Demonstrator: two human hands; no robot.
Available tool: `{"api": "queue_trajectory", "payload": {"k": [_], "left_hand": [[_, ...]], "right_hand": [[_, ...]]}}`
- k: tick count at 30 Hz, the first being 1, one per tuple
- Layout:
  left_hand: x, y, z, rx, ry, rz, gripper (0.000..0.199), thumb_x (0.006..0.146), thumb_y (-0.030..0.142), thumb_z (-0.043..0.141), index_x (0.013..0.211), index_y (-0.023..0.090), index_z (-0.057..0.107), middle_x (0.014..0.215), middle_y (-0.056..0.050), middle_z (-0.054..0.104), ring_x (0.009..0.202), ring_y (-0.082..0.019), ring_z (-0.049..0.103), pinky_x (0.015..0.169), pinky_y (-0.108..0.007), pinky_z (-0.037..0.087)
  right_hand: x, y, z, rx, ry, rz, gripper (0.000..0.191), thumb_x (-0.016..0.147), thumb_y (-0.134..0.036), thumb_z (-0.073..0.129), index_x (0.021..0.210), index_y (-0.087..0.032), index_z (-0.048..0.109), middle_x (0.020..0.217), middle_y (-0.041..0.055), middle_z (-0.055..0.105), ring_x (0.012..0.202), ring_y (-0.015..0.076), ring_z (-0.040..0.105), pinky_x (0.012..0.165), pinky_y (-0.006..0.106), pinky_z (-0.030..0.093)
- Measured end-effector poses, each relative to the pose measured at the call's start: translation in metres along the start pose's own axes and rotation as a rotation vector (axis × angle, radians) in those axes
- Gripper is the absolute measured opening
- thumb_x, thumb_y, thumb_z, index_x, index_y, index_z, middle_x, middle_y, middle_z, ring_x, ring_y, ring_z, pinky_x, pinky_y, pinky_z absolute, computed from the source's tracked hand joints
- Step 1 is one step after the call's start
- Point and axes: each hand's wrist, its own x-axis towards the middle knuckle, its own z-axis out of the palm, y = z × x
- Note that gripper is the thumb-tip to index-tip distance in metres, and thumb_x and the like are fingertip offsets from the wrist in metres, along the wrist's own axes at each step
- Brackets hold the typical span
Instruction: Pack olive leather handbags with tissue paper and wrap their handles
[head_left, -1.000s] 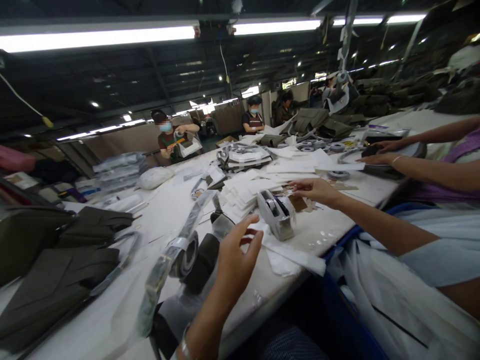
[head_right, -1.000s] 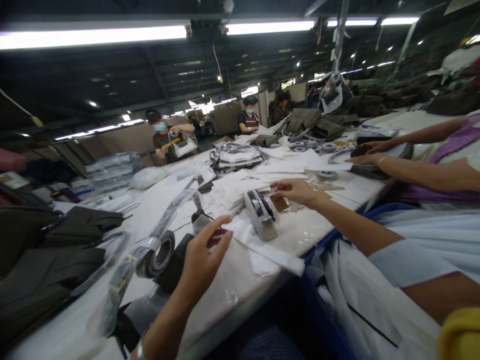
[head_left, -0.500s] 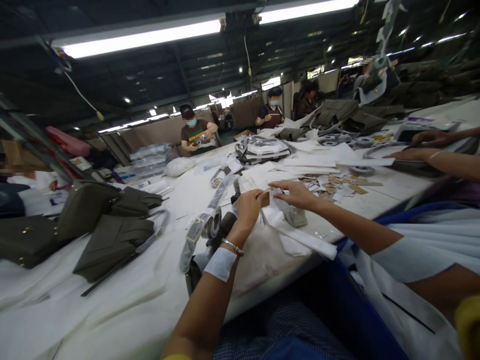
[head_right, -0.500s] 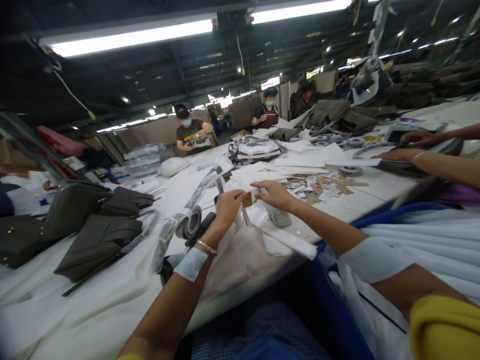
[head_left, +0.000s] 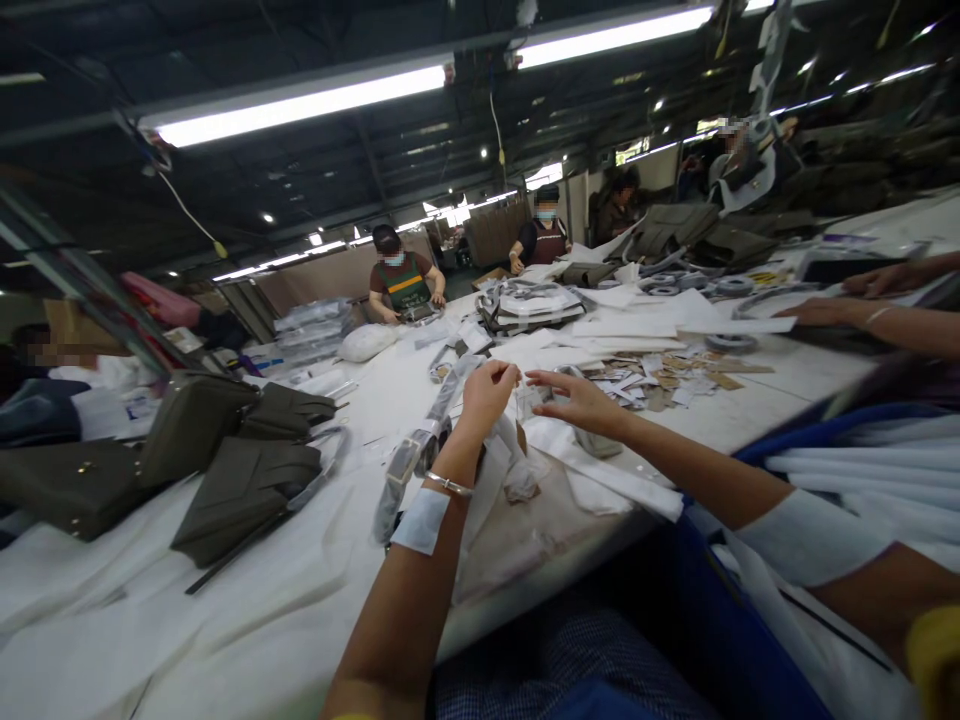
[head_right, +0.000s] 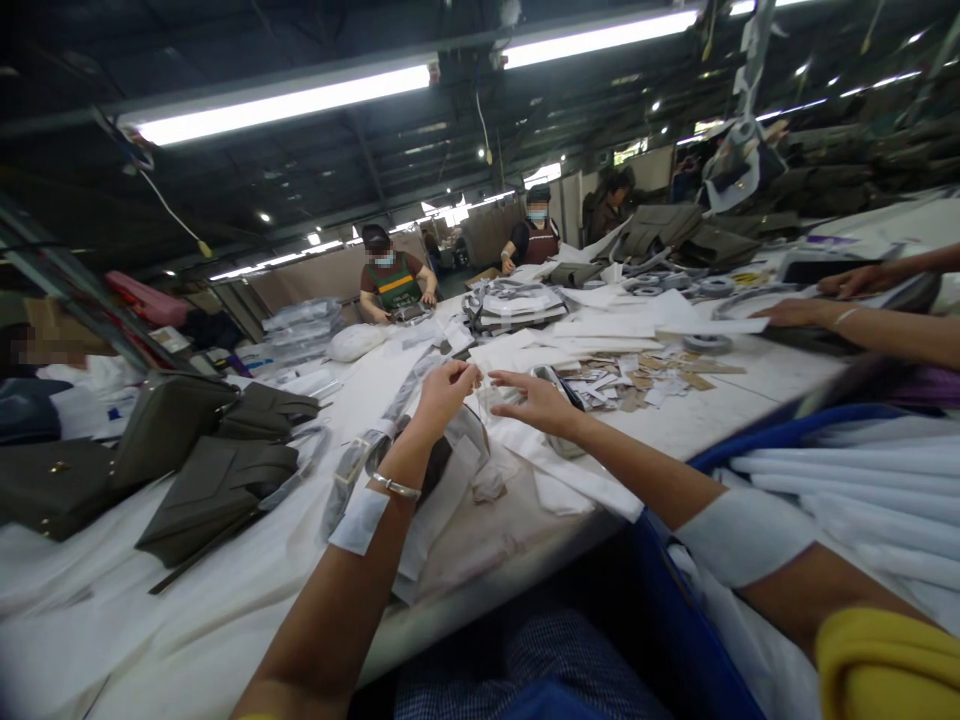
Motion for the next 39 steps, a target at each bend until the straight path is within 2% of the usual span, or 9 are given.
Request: {"api": "queue_trajectory", "payload": {"k": [5, 11, 15, 23, 26, 29, 32, 34, 39], "left_hand": [[-0.010, 0.015, -0.001, -0.267, -0.032, -0.042, 0.022, 0.085, 0.036, 0.057, 0.077, 0.016, 0.064, 0.070, -0.002, 0.065, 0.065, -0.012, 0.060, 0.067, -0.025, 0.050], [-0.023, 0.038, -0.012, -0.473, -0.001, -0.109, 0.021, 0.083, 0.037, 0.064, 0.083, 0.015, 0.063, 0.074, 0.000, 0.061, 0.059, -0.007, 0.056, 0.064, -0.021, 0.050], [-0.033, 0.050, -0.018, -0.563, -0.031, -0.125, 0.024, 0.081, 0.039, 0.067, 0.084, 0.016, 0.063, 0.078, 0.001, 0.061, 0.050, -0.003, 0.048, 0.055, -0.018, 0.047], [-0.060, 0.076, -0.025, -0.621, -0.077, -0.154, 0.026, 0.082, 0.040, 0.070, 0.085, 0.016, 0.062, 0.081, -0.002, 0.065, 0.066, -0.010, 0.064, 0.067, -0.023, 0.055], [-0.072, 0.083, -0.032, -0.578, -0.083, -0.137, 0.023, 0.084, 0.039, 0.067, 0.085, 0.016, 0.062, 0.082, -0.002, 0.066, 0.068, -0.011, 0.066, 0.068, -0.023, 0.056], [-0.086, 0.086, -0.052, -0.497, -0.076, -0.098, 0.025, 0.087, 0.041, 0.064, 0.086, 0.017, 0.063, 0.082, -0.003, 0.068, 0.071, -0.013, 0.067, 0.072, -0.026, 0.057], [-0.099, 0.078, -0.083, -0.347, -0.104, -0.067, 0.027, 0.086, 0.043, 0.065, 0.087, 0.016, 0.064, 0.083, -0.005, 0.070, 0.077, -0.015, 0.069, 0.075, -0.028, 0.058], [-0.107, 0.064, -0.109, -0.209, -0.069, -0.044, 0.028, 0.085, 0.044, 0.067, 0.091, 0.017, 0.066, 0.086, -0.006, 0.072, 0.080, -0.017, 0.070, 0.074, -0.028, 0.057], [-0.123, 0.011, -0.168, -0.046, 0.195, -0.129, 0.031, 0.082, 0.043, 0.069, 0.100, 0.018, 0.066, 0.090, -0.005, 0.072, 0.080, -0.016, 0.067, 0.065, -0.023, 0.052]], "right_hand": [[-0.006, -0.012, -0.001, 0.014, 0.048, -0.004, 0.026, 0.080, -0.036, 0.070, 0.100, -0.021, 0.076, 0.099, 0.0033, 0.077, 0.094, 0.0240, 0.070, 0.093, 0.038, 0.052], [-0.027, -0.025, 0.000, -0.253, 0.272, -0.192, 0.021, 0.089, -0.029, 0.062, 0.103, -0.022, 0.076, 0.100, 0.0064, 0.075, 0.090, 0.0214, 0.069, 0.083, 0.034, 0.054], [-0.047, -0.029, 0.005, -0.300, 0.266, -0.359, 0.025, 0.094, -0.025, 0.053, 0.104, -0.025, 0.076, 0.105, 0.0077, 0.073, 0.095, 0.0214, 0.068, 0.086, 0.036, 0.054], [-0.067, -0.072, 0.029, 0.404, 0.107, -0.087, 0.050, 0.095, -0.050, 0.053, 0.141, -0.031, 0.050, 0.133, 0.0055, 0.062, 0.123, 0.0240, 0.058, 0.105, 0.042, 0.045], [-0.064, -0.093, 0.046, 0.608, 0.057, 0.008, 0.057, 0.088, -0.051, 0.064, 0.138, -0.026, 0.053, 0.108, 0.0065, 0.072, 0.098, 0.0216, 0.068, 0.088, 0.038, 0.056], [-0.063, -0.106, 0.056, 0.673, 0.126, 0.144, 0.043, 0.085, -0.050, 0.068, 0.116, -0.020, 0.068, 0.069, 0.0006, 0.067, 0.059, 0.0128, 0.062, 0.055, 0.024, 0.053], [-0.062, -0.108, 0.060, 0.670, 0.144, 0.230, 0.037, 0.080, -0.052, 0.071, 0.089, -0.016, 0.074, 0.062, -0.0010, 0.061, 0.040, 0.0050, 0.044, 0.035, 0.018, 0.031], [-0.060, -0.104, 0.064, 0.627, 0.091, 0.281, 0.038, 0.079, -0.054, 0.071, 0.086, -0.016, 0.074, 0.060, -0.0014, 0.060, 0.036, 0.0037, 0.038, 0.032, 0.018, 0.024], [-0.054, -0.095, 0.090, 0.414, -0.125, 0.316, 0.036, 0.081, -0.052, 0.068, 0.084, -0.017, 0.076, 0.056, -0.0008, 0.062, 0.036, 0.0051, 0.040, 0.033, 0.018, 0.029]]}}
